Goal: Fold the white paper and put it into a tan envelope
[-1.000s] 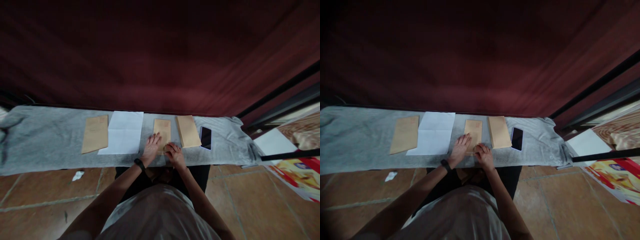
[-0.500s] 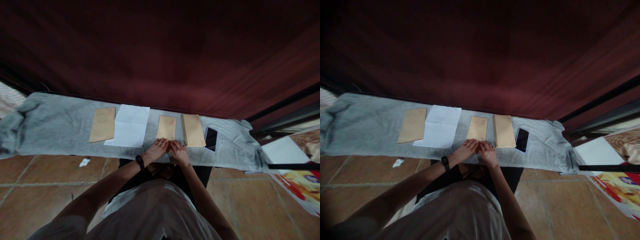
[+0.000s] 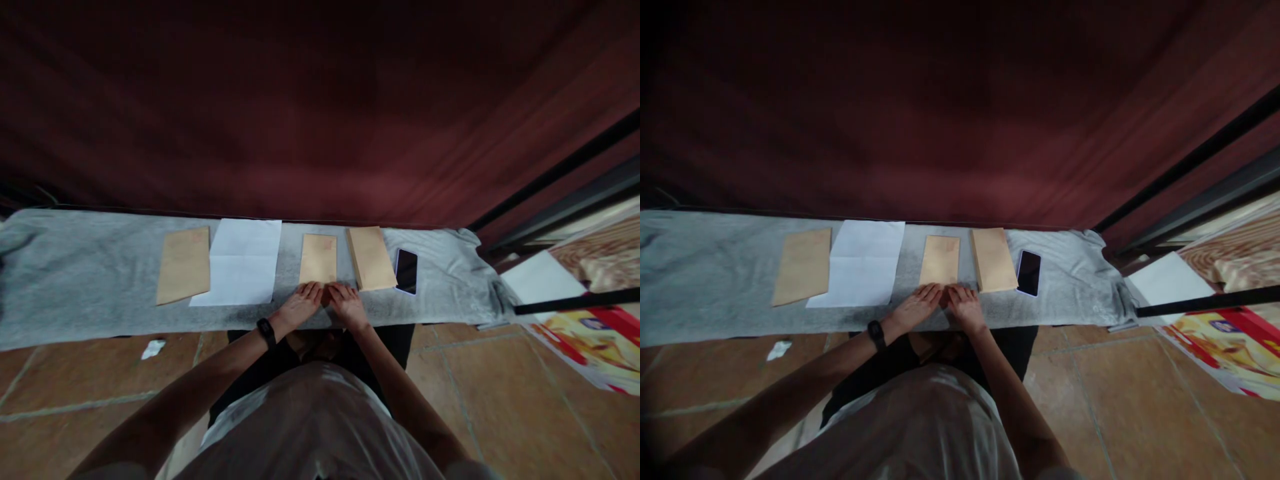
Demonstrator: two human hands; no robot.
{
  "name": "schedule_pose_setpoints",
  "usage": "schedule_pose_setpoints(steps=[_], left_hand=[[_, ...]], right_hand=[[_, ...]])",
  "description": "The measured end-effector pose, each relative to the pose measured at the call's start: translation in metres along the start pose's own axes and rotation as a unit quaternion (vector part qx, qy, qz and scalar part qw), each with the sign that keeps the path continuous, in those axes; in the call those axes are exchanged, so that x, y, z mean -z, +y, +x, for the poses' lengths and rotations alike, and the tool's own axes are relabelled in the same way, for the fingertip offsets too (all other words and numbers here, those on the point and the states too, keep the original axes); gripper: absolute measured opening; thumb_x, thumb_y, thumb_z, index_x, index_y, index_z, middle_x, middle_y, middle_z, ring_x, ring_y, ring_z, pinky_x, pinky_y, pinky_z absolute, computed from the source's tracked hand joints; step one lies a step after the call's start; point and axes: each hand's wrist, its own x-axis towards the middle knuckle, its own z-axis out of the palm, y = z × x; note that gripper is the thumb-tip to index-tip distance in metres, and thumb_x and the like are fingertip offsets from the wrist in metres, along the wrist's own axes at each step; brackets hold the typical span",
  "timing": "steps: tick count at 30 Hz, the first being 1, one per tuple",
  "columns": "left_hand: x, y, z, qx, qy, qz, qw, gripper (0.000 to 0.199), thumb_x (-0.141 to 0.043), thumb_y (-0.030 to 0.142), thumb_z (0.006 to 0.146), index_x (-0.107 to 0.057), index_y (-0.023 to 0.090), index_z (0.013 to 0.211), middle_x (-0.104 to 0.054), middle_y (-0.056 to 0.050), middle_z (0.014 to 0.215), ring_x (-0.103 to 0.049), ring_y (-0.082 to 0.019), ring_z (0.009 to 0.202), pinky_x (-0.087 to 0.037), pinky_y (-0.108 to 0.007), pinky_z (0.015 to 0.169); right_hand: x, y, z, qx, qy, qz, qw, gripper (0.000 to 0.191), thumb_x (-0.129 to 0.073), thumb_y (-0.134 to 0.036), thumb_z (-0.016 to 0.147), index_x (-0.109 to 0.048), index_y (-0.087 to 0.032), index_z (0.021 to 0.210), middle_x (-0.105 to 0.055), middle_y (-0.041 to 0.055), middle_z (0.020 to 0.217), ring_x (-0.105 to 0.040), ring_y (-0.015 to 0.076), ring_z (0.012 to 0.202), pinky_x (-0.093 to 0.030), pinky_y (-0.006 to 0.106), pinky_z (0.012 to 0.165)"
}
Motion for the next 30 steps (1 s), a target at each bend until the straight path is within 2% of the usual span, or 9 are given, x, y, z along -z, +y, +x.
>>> schedule_pose_setpoints(steps=[4,10,16,18,20,21,23,25,30], left_hand=[[0.003,-0.002,0.001,-0.035,-0.009,0.051,0.998,0.045,-0.053,-0.017,0.061,-0.067,0.020,0.081,-0.070,-0.017,0.110,-0.053,-0.030,0.136,-0.032,-0.042,0.119],[0.010,-0.003,0.001,-0.181,0.003,0.157,0.971,0.032,-0.063,-0.005,0.069,-0.066,0.025,0.079,-0.075,-0.013,0.102,-0.070,-0.029,0.108,-0.045,-0.040,0.107],[0.017,0.003,0.007,-0.068,-0.029,0.131,0.989,0.037,-0.069,-0.011,0.061,-0.067,0.024,0.073,-0.073,-0.010,0.096,-0.065,-0.027,0.119,-0.031,-0.035,0.119],[0.016,0.005,0.015,-0.072,-0.057,0.195,0.976,0.028,-0.075,-0.003,0.065,-0.066,0.022,0.071,-0.071,-0.011,0.091,-0.062,-0.029,0.122,-0.030,-0.038,0.120],[0.013,0.005,0.027,-0.142,-0.105,0.350,0.920,0.013,-0.074,0.011,0.076,-0.069,0.022,0.081,-0.071,-0.011,0.101,-0.059,-0.029,0.126,-0.032,-0.043,0.120],[0.011,0.005,0.036,-0.191,-0.125,0.442,0.867,0.010,-0.069,0.018,0.083,-0.070,0.021,0.093,-0.070,-0.011,0.113,-0.055,-0.028,0.131,-0.032,-0.045,0.120],[0.006,0.005,0.057,-0.278,-0.131,0.596,0.742,0.032,-0.054,0.024,0.095,-0.062,0.019,0.125,-0.057,-0.012,0.144,-0.045,-0.026,0.141,-0.030,-0.047,0.122],[0.001,0.006,0.082,-0.310,-0.101,0.680,0.657,0.047,-0.046,0.026,0.098,-0.048,0.015,0.143,-0.044,-0.015,0.156,-0.036,-0.026,0.148,-0.025,-0.049,0.124],[-0.005,0.013,0.140,-0.300,-0.045,0.724,0.620,0.059,-0.040,0.034,0.101,-0.030,0.018,0.157,-0.033,-0.013,0.164,-0.027,-0.026,0.153,-0.017,-0.050,0.126]], right_hand=[[-0.001,0.001,-0.001,0.003,0.004,0.010,1.000,0.037,-0.055,-0.023,0.099,-0.061,-0.022,0.135,-0.061,0.0107,0.140,-0.059,0.0277,0.114,-0.042,0.041,0.099],[-0.003,0.002,-0.001,-0.002,0.016,0.032,0.999,0.036,-0.056,-0.027,0.100,-0.061,-0.022,0.135,-0.062,0.0105,0.139,-0.058,0.0267,0.115,-0.040,0.041,0.101],[-0.005,0.003,-0.003,-0.003,0.036,0.045,0.998,0.033,-0.059,-0.033,0.100,-0.064,-0.021,0.130,-0.063,0.0100,0.138,-0.058,0.0272,0.116,-0.040,0.041,0.101],[-0.007,0.003,-0.004,-0.004,0.047,0.043,0.998,0.032,-0.059,-0.032,0.100,-0.065,-0.021,0.129,-0.063,0.0099,0.137,-0.058,0.0274,0.116,-0.041,0.041,0.100],[-0.008,0.003,-0.005,-0.002,0.057,0.047,0.997,0.032,-0.059,-0.033,0.100,-0.065,-0.021,0.129,-0.064,0.0095,0.136,-0.058,0.0268,0.116,-0.042,0.041,0.099],[-0.008,0.003,-0.005,0.000,0.061,0.051,0.997,0.032,-0.060,-0.034,0.100,-0.064,-0.022,0.129,-0.064,0.0092,0.135,-0.058,0.0263,0.115,-0.042,0.041,0.098],[-0.009,0.004,-0.004,0.004,0.065,0.059,0.996,0.031,-0.060,-0.035,0.100,-0.064,-0.024,0.128,-0.065,0.0081,0.134,-0.059,0.0253,0.112,-0.044,0.040,0.096],[-0.010,0.005,-0.004,0.003,0.070,0.068,0.995,0.029,-0.060,-0.035,0.100,-0.064,-0.026,0.127,-0.065,0.0071,0.133,-0.060,0.0246,0.110,-0.045,0.040,0.094],[-0.013,0.006,-0.002,-0.002,0.091,0.098,0.991,0.029,-0.061,-0.037,0.100,-0.065,-0.026,0.126,-0.067,0.0064,0.131,-0.062,0.0251,0.109,-0.046,0.042,0.094]])
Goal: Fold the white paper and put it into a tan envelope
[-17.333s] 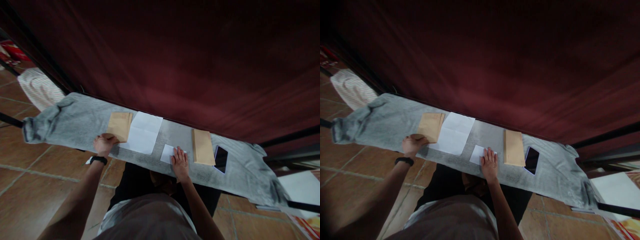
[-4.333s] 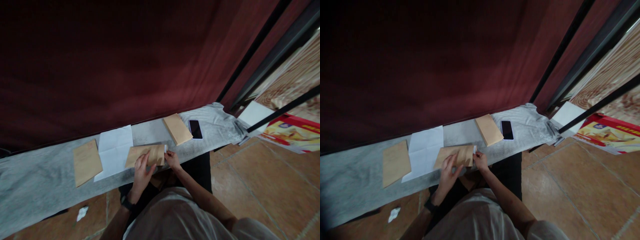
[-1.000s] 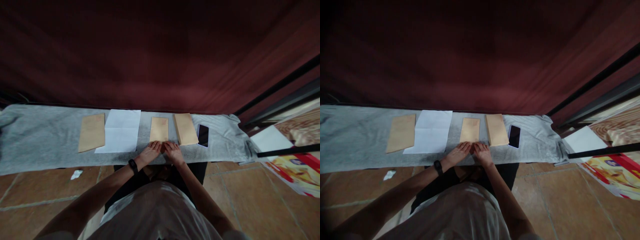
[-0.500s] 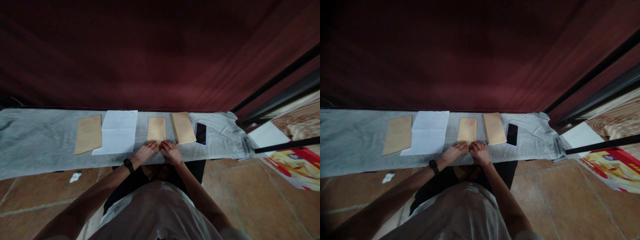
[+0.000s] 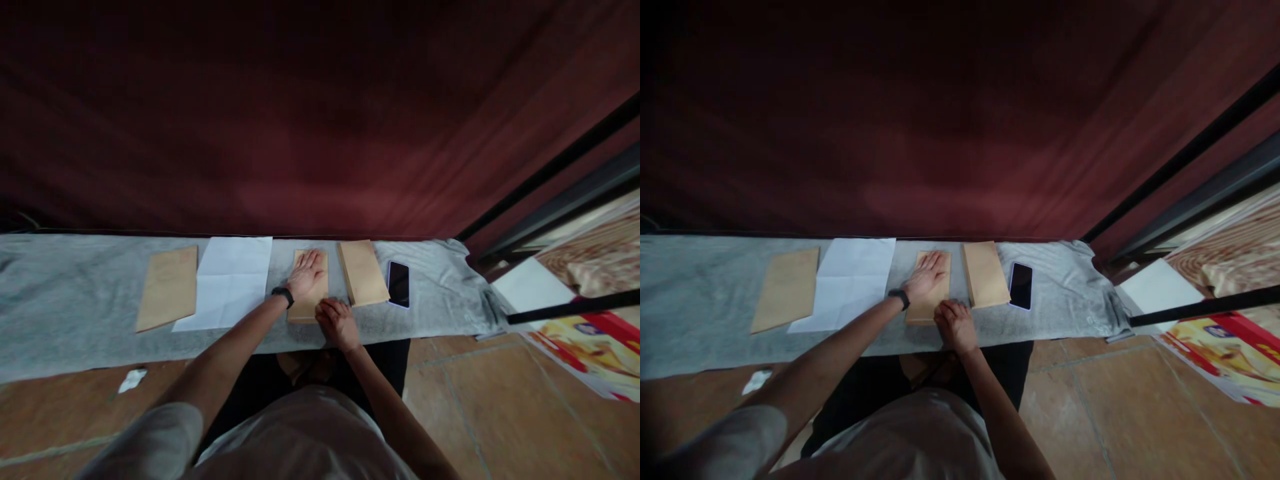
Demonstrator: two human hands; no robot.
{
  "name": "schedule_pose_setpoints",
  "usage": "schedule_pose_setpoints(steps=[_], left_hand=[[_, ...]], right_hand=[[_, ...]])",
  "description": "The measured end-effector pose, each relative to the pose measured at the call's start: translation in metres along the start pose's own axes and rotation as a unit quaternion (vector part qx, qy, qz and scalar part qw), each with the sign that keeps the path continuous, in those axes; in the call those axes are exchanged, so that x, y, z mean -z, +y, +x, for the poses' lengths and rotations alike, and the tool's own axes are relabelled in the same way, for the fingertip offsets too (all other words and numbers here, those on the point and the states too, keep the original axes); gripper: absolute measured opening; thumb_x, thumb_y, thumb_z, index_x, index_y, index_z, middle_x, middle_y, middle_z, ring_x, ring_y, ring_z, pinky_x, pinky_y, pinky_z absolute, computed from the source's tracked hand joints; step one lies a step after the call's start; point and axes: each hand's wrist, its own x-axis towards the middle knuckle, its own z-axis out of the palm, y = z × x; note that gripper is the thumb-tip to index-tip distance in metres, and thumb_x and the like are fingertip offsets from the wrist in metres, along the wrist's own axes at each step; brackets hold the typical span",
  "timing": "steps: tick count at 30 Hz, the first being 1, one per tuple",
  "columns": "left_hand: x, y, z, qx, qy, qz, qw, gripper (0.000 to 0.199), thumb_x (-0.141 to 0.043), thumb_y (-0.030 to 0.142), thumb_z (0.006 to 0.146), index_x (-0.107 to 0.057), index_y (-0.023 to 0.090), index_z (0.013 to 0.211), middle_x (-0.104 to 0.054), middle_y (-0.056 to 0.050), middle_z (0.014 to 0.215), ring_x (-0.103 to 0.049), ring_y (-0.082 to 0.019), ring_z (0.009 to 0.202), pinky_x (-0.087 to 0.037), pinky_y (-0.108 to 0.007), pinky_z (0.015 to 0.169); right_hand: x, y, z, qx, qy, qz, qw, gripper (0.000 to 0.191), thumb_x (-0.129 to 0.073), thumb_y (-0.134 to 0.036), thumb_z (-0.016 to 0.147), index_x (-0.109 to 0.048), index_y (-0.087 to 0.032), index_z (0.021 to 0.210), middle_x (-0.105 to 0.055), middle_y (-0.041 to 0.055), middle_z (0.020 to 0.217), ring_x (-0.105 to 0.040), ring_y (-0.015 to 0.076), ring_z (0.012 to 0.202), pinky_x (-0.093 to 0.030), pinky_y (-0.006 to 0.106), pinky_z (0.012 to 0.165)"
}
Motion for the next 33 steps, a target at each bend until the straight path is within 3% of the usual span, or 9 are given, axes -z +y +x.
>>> schedule_pose_setpoints(steps=[3,6,18,33], left_hand=[[-0.007,-0.008,0.015,0.006,-0.012,0.008,1.000,0.061,-0.039,0.037,0.101,-0.027,0.021,0.159,-0.034,-0.011,0.164,-0.026,-0.025,0.153,-0.015,-0.050,0.127],[-0.013,-0.010,0.013,0.000,-0.016,0.014,1.000,0.059,-0.034,0.036,0.102,-0.027,0.021,0.159,-0.035,-0.009,0.164,-0.026,-0.022,0.153,-0.014,-0.048,0.127],[-0.013,0.010,-0.051,-0.070,-0.035,0.011,0.997,0.058,-0.029,0.037,0.104,-0.034,0.011,0.156,-0.034,-0.012,0.164,-0.023,-0.020,0.154,-0.016,-0.042,0.127],[0.003,0.031,-0.117,-0.147,-0.045,-0.012,0.988,0.055,-0.033,0.035,0.106,-0.032,0.013,0.156,-0.033,-0.012,0.164,-0.023,-0.020,0.154,-0.014,-0.041,0.127]], right_hand=[[-0.002,0.001,0.001,-0.003,0.012,0.014,1.000,0.028,-0.062,-0.036,0.099,-0.066,-0.026,0.124,-0.067,0.0061,0.131,-0.062,0.0252,0.110,-0.046,0.042,0.096],[-0.002,0.002,0.001,-0.003,0.013,0.023,1.000,0.028,-0.064,-0.035,0.098,-0.067,-0.025,0.124,-0.068,0.0065,0.131,-0.063,0.0249,0.111,-0.047,0.042,0.097],[-0.003,0.006,0.000,-0.002,0.014,0.041,0.999,0.030,-0.065,-0.036,0.096,-0.066,-0.024,0.123,-0.067,0.0084,0.128,-0.062,0.0253,0.114,-0.050,0.041,0.095],[-0.002,0.006,-0.002,0.024,0.023,0.059,0.998,0.031,-0.045,-0.020,0.099,-0.064,-0.019,0.123,-0.066,0.0124,0.124,-0.059,0.0254,0.119,-0.048,0.044,0.103]])
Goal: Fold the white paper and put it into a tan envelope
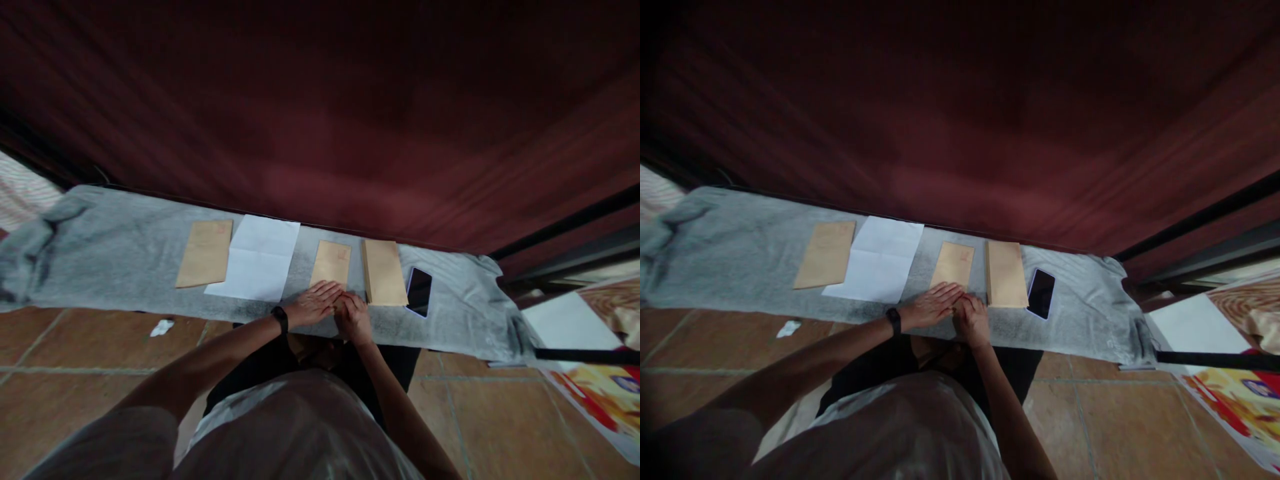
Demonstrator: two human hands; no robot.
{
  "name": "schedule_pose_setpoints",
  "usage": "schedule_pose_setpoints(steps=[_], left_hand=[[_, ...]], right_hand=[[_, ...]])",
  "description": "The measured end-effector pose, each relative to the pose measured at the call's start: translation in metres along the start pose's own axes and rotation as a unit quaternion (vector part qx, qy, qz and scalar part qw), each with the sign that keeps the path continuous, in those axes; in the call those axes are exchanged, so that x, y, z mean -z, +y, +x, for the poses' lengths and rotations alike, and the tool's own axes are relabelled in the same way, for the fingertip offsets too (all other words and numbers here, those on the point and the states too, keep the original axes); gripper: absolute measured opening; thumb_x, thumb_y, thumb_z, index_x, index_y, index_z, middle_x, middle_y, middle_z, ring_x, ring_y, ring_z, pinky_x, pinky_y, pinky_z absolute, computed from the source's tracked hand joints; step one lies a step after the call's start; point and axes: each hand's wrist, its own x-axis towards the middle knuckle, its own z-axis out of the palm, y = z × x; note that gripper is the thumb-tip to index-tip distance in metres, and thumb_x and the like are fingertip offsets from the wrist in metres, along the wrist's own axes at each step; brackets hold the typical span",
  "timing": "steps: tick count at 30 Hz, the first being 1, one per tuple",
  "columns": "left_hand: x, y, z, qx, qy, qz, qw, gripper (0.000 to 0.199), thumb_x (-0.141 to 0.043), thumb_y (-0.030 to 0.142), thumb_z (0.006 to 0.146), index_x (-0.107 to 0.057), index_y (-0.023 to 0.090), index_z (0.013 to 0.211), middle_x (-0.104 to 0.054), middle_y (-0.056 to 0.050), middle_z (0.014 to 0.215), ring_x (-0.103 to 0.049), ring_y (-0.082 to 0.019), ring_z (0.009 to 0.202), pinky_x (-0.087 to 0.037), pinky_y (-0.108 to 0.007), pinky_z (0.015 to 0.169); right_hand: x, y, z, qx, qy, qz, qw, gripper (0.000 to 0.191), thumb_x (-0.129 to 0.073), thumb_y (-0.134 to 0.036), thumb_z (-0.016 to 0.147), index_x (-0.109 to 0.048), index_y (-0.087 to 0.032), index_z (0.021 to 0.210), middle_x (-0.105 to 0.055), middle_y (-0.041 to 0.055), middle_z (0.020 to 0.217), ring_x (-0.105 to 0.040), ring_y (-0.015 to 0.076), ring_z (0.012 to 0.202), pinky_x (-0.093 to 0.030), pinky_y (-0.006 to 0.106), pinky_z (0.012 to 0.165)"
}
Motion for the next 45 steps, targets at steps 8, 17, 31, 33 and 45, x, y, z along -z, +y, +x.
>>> schedule_pose_setpoints(steps=[8,17,31,33,45], left_hand=[[0.003,0.013,-0.023,-0.006,-0.012,-0.024,1.000,0.062,-0.043,0.045,0.103,-0.036,0.013,0.155,-0.035,-0.013,0.163,-0.024,-0.022,0.154,-0.019,-0.040,0.127],[-0.004,0.021,-0.043,0.010,-0.007,-0.024,1.000,0.062,-0.046,0.047,0.101,-0.040,0.015,0.153,-0.041,-0.013,0.160,-0.035,-0.023,0.150,-0.025,-0.040,0.125],[-0.007,0.023,-0.065,0.058,0.021,0.004,0.998,0.048,-0.042,0.034,0.104,-0.046,0.017,0.148,-0.048,-0.011,0.156,-0.042,-0.022,0.146,-0.040,-0.039,0.118],[-0.005,0.025,-0.066,0.074,0.027,0.002,0.997,0.046,-0.041,0.033,0.104,-0.049,0.017,0.147,-0.050,-0.011,0.154,-0.043,-0.021,0.145,-0.041,-0.039,0.118],[0.010,0.025,-0.056,0.098,0.032,-0.011,0.995,0.041,-0.036,0.030,0.105,-0.059,0.019,0.137,-0.063,-0.010,0.141,-0.055,-0.022,0.134,-0.045,-0.040,0.113]], right_hand=[[-0.006,0.004,0.013,-0.045,0.029,0.015,0.998,0.037,-0.038,-0.019,0.100,-0.068,-0.019,0.122,-0.069,0.0126,0.122,-0.061,0.0246,0.119,-0.049,0.044,0.106],[-0.023,0.008,0.059,0.019,-0.068,-0.118,0.991,0.051,-0.042,-0.030,0.103,-0.043,-0.016,0.153,-0.042,0.0132,0.159,-0.036,0.0249,0.149,-0.032,0.048,0.121],[-0.033,0.022,0.113,-0.039,-0.041,-0.140,0.989,0.056,-0.043,-0.033,0.104,-0.036,-0.018,0.157,-0.038,0.0136,0.161,-0.033,0.0262,0.151,-0.023,0.053,0.124],[-0.031,0.017,0.101,-0.031,-0.043,-0.138,0.989,0.057,-0.043,-0.035,0.104,-0.034,-0.016,0.157,-0.035,0.0141,0.162,-0.032,0.0263,0.151,-0.023,0.052,0.124],[0.001,-0.017,-0.001,0.065,-0.106,-0.114,0.986,0.060,-0.048,-0.038,0.103,-0.034,-0.017,0.158,-0.040,0.0121,0.160,-0.038,0.0254,0.148,-0.029,0.047,0.124]])
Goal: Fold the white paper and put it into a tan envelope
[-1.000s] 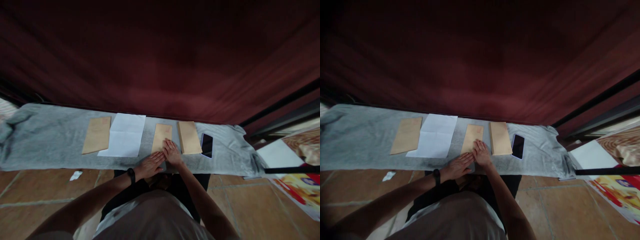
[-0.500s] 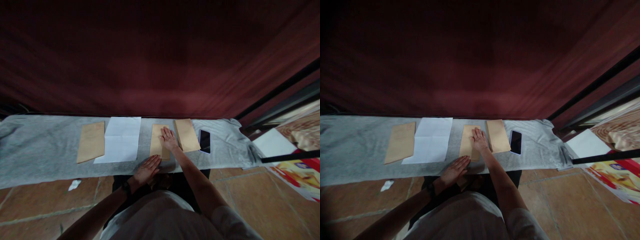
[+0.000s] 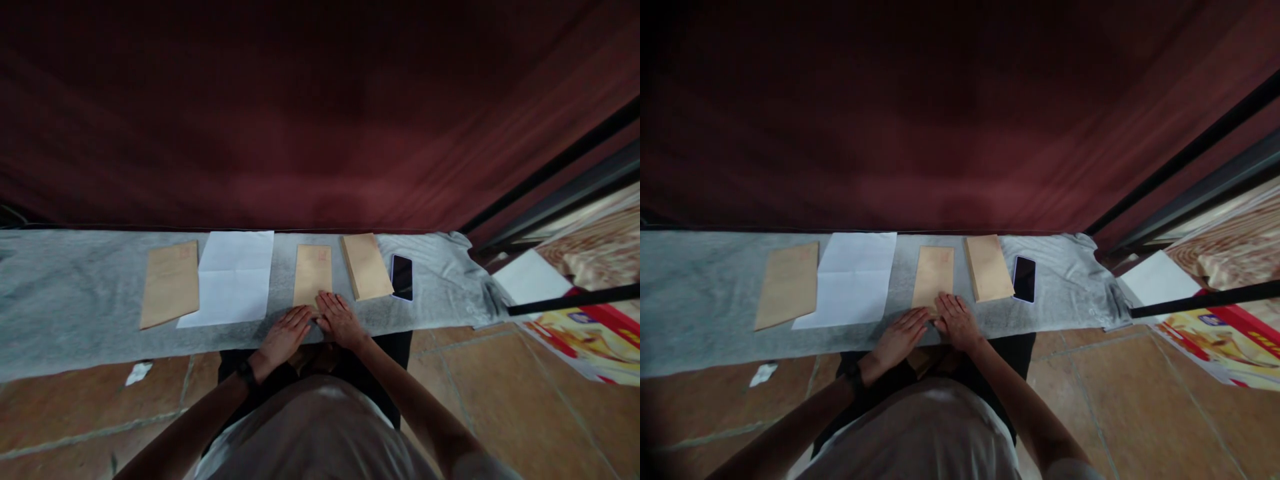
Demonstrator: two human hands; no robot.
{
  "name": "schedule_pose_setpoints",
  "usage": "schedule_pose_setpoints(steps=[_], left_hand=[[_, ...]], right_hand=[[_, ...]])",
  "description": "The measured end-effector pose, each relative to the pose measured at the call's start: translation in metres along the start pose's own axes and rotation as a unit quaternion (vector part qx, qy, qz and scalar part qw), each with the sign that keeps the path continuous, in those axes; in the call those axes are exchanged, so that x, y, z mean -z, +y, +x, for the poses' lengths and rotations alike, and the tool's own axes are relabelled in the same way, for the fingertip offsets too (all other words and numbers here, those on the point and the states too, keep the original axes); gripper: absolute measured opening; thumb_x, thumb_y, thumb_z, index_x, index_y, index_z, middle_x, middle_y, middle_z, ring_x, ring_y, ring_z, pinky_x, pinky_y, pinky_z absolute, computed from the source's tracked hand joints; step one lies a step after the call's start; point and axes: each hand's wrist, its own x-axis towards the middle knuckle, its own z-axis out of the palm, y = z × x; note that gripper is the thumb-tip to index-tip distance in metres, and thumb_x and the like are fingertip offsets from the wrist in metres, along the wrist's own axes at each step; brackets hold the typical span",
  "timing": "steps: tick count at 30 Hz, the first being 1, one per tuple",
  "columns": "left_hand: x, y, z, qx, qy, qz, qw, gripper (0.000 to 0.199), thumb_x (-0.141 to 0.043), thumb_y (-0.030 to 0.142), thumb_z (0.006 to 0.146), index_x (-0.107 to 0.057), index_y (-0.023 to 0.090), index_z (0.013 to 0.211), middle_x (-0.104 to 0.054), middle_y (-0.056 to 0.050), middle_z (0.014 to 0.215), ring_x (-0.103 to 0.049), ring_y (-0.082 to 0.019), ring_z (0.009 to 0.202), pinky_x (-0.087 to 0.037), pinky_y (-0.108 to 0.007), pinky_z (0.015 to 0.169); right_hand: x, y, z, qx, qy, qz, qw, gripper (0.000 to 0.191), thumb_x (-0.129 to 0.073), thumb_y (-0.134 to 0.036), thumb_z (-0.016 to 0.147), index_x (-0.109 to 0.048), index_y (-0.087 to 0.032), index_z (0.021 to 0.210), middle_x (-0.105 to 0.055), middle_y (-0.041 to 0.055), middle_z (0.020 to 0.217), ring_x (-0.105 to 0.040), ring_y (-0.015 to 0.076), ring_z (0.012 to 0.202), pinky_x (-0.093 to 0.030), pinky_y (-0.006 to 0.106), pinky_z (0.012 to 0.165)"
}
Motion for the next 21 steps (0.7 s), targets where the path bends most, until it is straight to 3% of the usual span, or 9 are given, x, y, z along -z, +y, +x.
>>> schedule_pose_setpoints(steps=[4,8,12,21], left_hand=[[-0.001,-0.001,0.023,0.004,-0.010,-0.002,1.000,0.041,-0.035,0.030,0.104,-0.059,0.019,0.136,-0.064,-0.011,0.138,-0.056,-0.023,0.132,-0.043,-0.042,0.113],[-0.010,-0.011,0.059,0.011,-0.011,0.003,1.000,0.049,-0.033,0.033,0.104,-0.048,0.016,0.148,-0.045,-0.011,0.158,-0.036,-0.024,0.149,-0.030,-0.045,0.122],[-0.019,-0.026,0.093,0.012,-0.022,0.002,1.000,0.053,-0.027,0.034,0.105,-0.040,0.019,0.154,-0.038,-0.008,0.162,-0.025,-0.023,0.154,-0.023,-0.049,0.125],[-0.028,-0.038,0.163,0.073,-0.013,0.007,0.997,0.055,-0.029,0.034,0.102,-0.037,0.023,0.156,-0.040,-0.006,0.161,-0.027,-0.024,0.153,-0.015,-0.052,0.126]], right_hand=[[0.006,-0.005,-0.011,0.008,0.005,0.013,1.000,0.061,-0.050,-0.041,0.103,-0.035,-0.018,0.157,-0.042,0.0118,0.159,-0.041,0.0246,0.147,-0.031,0.047,0.123],[0.004,-0.006,-0.014,0.012,0.012,0.011,1.000,0.057,-0.052,-0.038,0.102,-0.041,-0.017,0.154,-0.044,0.0125,0.158,-0.041,0.0252,0.147,-0.032,0.049,0.123],[0.004,-0.007,-0.016,0.014,0.008,0.002,1.000,0.057,-0.050,-0.039,0.103,-0.038,-0.019,0.156,-0.046,0.0104,0.157,-0.041,0.0246,0.147,-0.030,0.048,0.124],[0.006,-0.019,-0.023,-0.001,0.002,-0.001,1.000,0.061,-0.049,-0.035,0.104,-0.030,-0.020,0.159,-0.040,0.0088,0.160,-0.041,0.0249,0.146,-0.031,0.048,0.123]])
